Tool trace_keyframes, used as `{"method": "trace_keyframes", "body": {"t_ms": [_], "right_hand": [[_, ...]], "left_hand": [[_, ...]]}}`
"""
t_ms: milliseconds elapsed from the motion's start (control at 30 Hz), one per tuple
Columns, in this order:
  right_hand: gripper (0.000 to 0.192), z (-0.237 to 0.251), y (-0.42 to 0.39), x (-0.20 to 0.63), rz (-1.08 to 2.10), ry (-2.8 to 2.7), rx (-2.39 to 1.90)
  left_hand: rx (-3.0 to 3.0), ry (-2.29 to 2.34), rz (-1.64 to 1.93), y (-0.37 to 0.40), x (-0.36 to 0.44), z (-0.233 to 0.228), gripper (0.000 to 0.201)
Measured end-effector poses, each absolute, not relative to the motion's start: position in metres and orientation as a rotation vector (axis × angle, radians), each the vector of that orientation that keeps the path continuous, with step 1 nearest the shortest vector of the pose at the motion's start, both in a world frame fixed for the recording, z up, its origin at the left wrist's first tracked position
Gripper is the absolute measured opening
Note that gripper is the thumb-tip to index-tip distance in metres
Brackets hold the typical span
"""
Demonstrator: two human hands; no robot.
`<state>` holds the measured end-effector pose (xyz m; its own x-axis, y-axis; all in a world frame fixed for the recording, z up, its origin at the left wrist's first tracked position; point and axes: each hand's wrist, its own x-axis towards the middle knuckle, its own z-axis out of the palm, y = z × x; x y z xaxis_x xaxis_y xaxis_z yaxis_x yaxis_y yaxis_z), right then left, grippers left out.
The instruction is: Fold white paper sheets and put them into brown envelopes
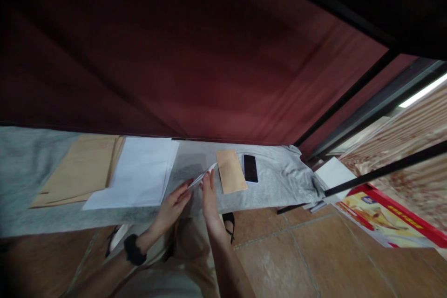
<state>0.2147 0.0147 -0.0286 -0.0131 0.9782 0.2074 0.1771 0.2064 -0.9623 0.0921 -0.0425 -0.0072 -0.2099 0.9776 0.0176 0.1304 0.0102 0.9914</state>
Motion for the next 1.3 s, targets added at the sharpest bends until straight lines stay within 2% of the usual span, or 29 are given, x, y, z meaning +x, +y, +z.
{"method": "trace_keyframes", "body": {"t_ms": [133, 300, 433, 567, 700, 833, 1000, 1167, 1300], "right_hand": [[0.059, -0.011, -0.007, 0.204, 1.356, -1.111, -1.088], [0.044, 0.001, -0.012, 0.203, 1.280, -1.139, -1.077], [0.037, -0.003, 0.001, 0.221, 1.227, -1.059, -1.167], [0.034, -0.014, 0.011, 0.241, 1.356, -0.944, -1.128], [0.039, -0.028, 0.025, 0.249, 1.403, -1.005, -1.150], [0.049, -0.045, 0.042, 0.250, 1.057, -1.281, -1.306], [0.053, -0.061, 0.037, 0.243, 0.532, -1.693, -1.424], [0.048, -0.071, 0.018, 0.222, 0.307, -2.204, -1.350], [0.054, -0.077, 0.014, 0.216, 0.134, -2.300, -1.412]], "left_hand": [[1.527, 1.526, 1.280, -0.048, 0.100, -0.016, 0.055], [1.729, 1.429, 1.190, -0.059, 0.109, -0.016, 0.066], [1.619, 1.531, 1.286, -0.054, 0.094, -0.013, 0.058], [1.113, 1.861, 1.502, -0.029, 0.065, -0.019, 0.060], [0.928, 1.670, 1.280, -0.013, 0.049, -0.028, 0.045], [0.908, 1.660, 1.151, -0.013, 0.055, -0.037, 0.022], [0.887, 1.717, 1.129, -0.009, 0.061, -0.045, 0.008], [1.041, 1.848, 1.017, -0.007, 0.060, -0.045, 0.013], [1.212, 1.970, 0.885, -0.008, 0.061, -0.040, 0.023]]}}
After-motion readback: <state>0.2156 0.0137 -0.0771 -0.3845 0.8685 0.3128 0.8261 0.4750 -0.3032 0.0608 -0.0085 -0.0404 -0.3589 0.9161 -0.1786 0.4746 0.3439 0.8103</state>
